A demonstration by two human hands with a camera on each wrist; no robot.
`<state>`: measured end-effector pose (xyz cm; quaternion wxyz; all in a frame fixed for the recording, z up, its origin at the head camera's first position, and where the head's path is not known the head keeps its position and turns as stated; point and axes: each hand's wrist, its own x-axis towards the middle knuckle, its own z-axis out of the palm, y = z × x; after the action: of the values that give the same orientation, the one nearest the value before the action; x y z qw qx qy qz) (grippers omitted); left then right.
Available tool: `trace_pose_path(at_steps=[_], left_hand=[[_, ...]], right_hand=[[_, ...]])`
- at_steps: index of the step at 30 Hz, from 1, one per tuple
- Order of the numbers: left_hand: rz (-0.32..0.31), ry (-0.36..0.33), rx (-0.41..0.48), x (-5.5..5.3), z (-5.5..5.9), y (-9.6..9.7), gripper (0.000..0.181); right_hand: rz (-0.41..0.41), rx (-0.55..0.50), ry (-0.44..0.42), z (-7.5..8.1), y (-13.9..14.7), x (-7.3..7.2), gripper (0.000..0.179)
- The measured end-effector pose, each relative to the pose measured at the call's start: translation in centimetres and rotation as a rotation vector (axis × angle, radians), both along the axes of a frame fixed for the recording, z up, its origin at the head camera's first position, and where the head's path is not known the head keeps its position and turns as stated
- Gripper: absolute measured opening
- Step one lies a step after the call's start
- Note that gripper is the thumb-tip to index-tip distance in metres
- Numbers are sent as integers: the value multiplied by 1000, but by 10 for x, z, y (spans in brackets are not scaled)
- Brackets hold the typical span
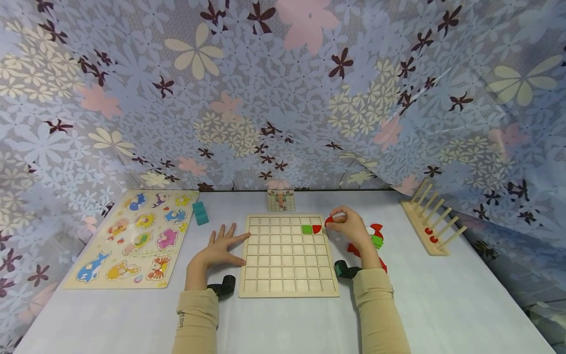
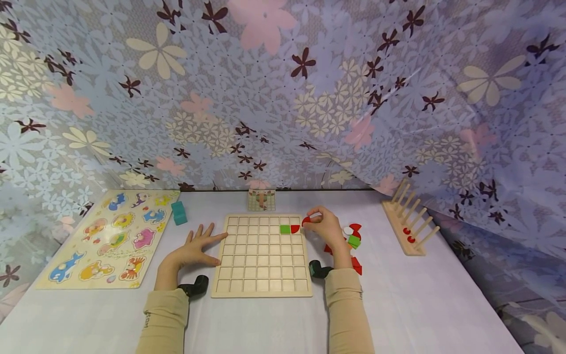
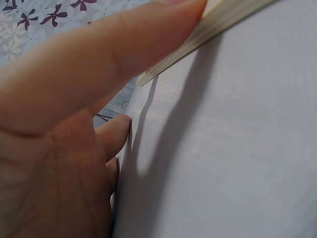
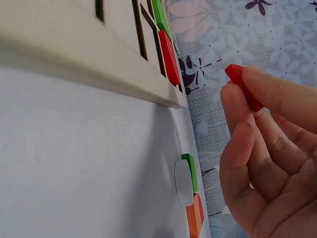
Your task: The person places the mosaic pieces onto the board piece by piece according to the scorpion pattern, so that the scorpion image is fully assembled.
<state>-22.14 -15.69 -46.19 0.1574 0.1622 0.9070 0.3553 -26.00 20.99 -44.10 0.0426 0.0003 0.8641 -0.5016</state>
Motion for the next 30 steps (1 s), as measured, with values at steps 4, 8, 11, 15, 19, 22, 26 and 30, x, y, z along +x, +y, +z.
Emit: trace_pose_path(at_steps=[4, 8, 11, 15, 19, 22, 26, 30], left_hand=[[-3, 4, -1, 0, 1, 0, 85], [2, 0, 0, -1, 2, -1, 85], [3, -2, 1, -1, 2, -1, 84], [-3, 6, -9, -1, 1, 0, 83], [-4, 5, -8, 0, 1, 0, 83], [-6, 1, -5, 1, 1, 1, 82], [-2, 2, -8, 1, 0, 0, 82], [0, 9, -12, 0, 1, 0, 82]], right_hand=[[-11, 2, 4, 2, -2, 0, 35], [-17, 6, 22, 3, -3, 0, 32], [-12, 7, 36, 4, -3, 0, 31], [-2, -11, 35, 3, -3, 0, 31], [16, -27, 34, 1, -5, -1, 32], [34, -25, 41, 1, -7, -1, 31], [57, -26, 47, 2, -12, -3, 31], [72, -52, 46, 3, -18, -7, 30]])
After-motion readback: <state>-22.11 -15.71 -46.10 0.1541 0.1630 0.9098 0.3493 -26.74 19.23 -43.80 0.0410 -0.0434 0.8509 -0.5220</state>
